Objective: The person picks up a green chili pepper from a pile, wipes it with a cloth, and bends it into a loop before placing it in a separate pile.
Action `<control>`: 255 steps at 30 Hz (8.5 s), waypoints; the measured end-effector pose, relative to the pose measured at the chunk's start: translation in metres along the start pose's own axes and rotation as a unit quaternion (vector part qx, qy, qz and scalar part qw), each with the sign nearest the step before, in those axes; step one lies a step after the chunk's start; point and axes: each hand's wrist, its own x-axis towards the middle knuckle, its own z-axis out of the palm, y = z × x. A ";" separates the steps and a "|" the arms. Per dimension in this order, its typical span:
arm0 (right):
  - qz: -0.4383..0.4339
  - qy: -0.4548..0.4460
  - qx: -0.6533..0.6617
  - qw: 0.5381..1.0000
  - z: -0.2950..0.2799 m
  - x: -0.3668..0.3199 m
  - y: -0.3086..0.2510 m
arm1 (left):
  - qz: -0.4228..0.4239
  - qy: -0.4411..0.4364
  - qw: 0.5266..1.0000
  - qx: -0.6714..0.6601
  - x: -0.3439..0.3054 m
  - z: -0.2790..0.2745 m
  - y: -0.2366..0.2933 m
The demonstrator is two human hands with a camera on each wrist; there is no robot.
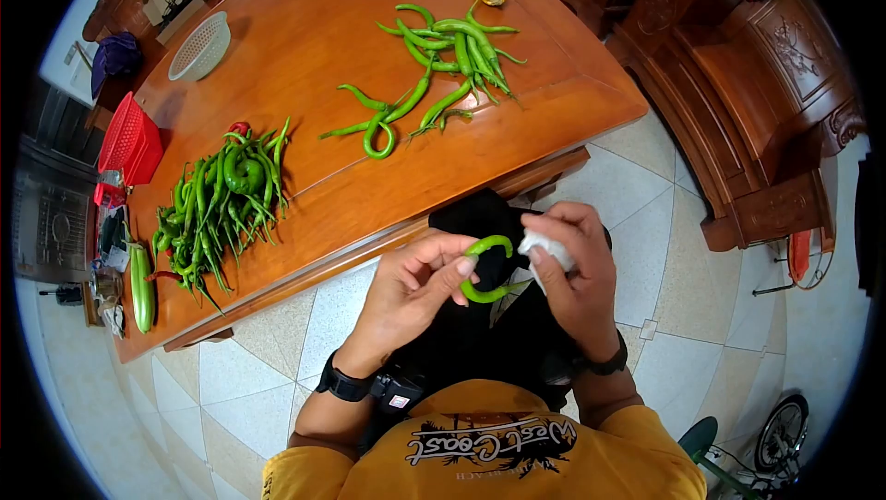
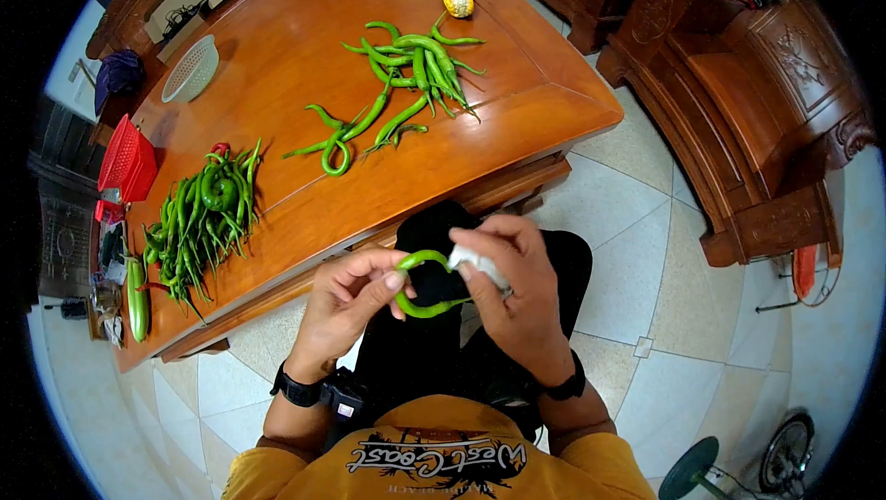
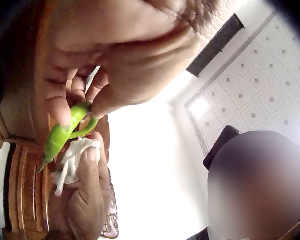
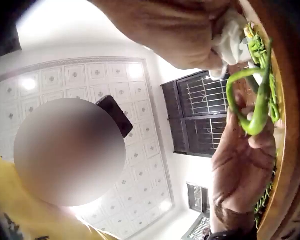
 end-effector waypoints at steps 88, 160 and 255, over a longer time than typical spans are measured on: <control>-0.025 -0.163 0.025 0.986 0.005 0.000 -0.003 | 0.000 -0.016 0.997 0.076 -0.003 0.009 -0.005; -0.019 -0.024 0.091 0.995 0.020 -0.007 -0.008 | 0.053 0.048 0.997 0.042 0.000 0.006 0.000; -0.025 0.002 0.068 0.997 0.018 -0.008 0.004 | -0.038 -0.012 0.993 -0.107 -0.003 0.008 -0.011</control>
